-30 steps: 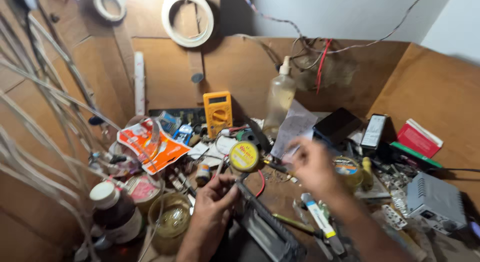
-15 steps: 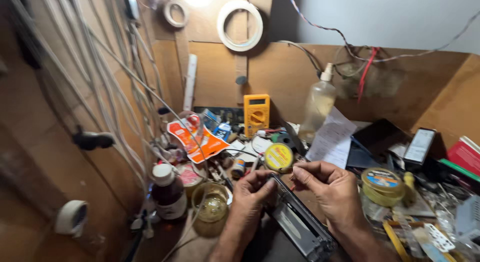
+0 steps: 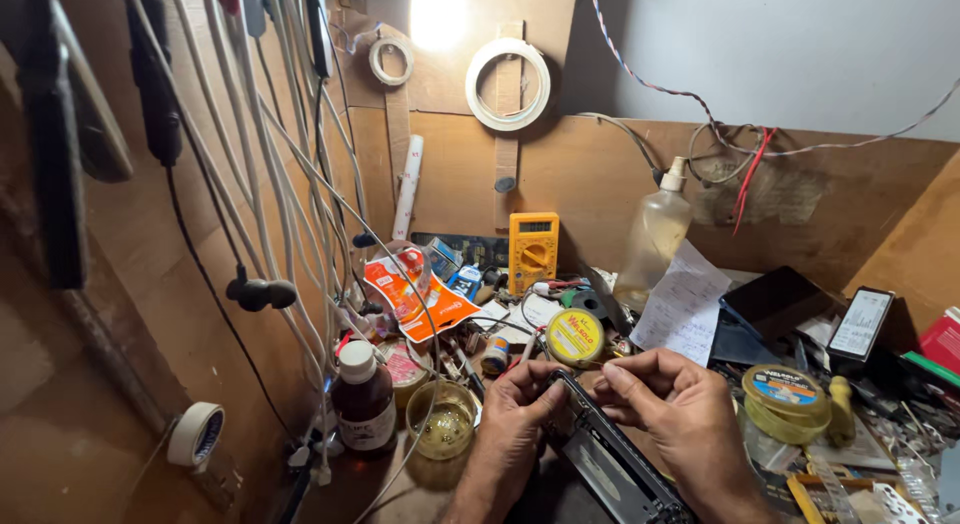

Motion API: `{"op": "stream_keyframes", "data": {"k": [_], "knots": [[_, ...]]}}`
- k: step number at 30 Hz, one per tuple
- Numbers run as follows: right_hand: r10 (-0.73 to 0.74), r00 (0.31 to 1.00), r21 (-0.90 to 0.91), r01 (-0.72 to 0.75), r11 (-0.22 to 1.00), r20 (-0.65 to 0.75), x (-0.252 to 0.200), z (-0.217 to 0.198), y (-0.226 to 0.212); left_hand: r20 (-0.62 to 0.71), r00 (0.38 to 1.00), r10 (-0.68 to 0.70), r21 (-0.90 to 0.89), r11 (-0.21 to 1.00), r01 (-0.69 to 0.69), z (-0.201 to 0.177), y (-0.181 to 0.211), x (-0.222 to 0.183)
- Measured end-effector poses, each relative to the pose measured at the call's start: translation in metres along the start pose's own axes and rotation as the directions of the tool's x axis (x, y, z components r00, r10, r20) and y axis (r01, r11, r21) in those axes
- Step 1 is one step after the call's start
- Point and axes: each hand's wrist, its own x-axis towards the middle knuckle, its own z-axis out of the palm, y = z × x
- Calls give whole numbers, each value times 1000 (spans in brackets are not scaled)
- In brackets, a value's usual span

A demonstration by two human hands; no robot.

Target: The person disassembles a mobile phone by removing the internal circuit board and then applies a substance from a small container to the board using a thin tool.

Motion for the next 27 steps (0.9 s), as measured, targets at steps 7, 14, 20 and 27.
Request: {"op": "stream_keyframes", "data": {"k": [7,14,20,27], "knots": [[51,999,10,-51,999,9,-2,-2,1,8,1000,8,-26,1000,-8,-5,-5,3],[14,1000,-3,-14,1000,22,0,-1,4,16,1000,7,-47,999,-6,-6,-6,2],[-49,999,-100,51,994,22,-5,3,-3,36,999,8,-63,998,-6,-5,-5,3],[-97,995,-174,99,980,19,-13,13,-17,11,1000,-6,-46,999,6,-2,-1,0]]}}
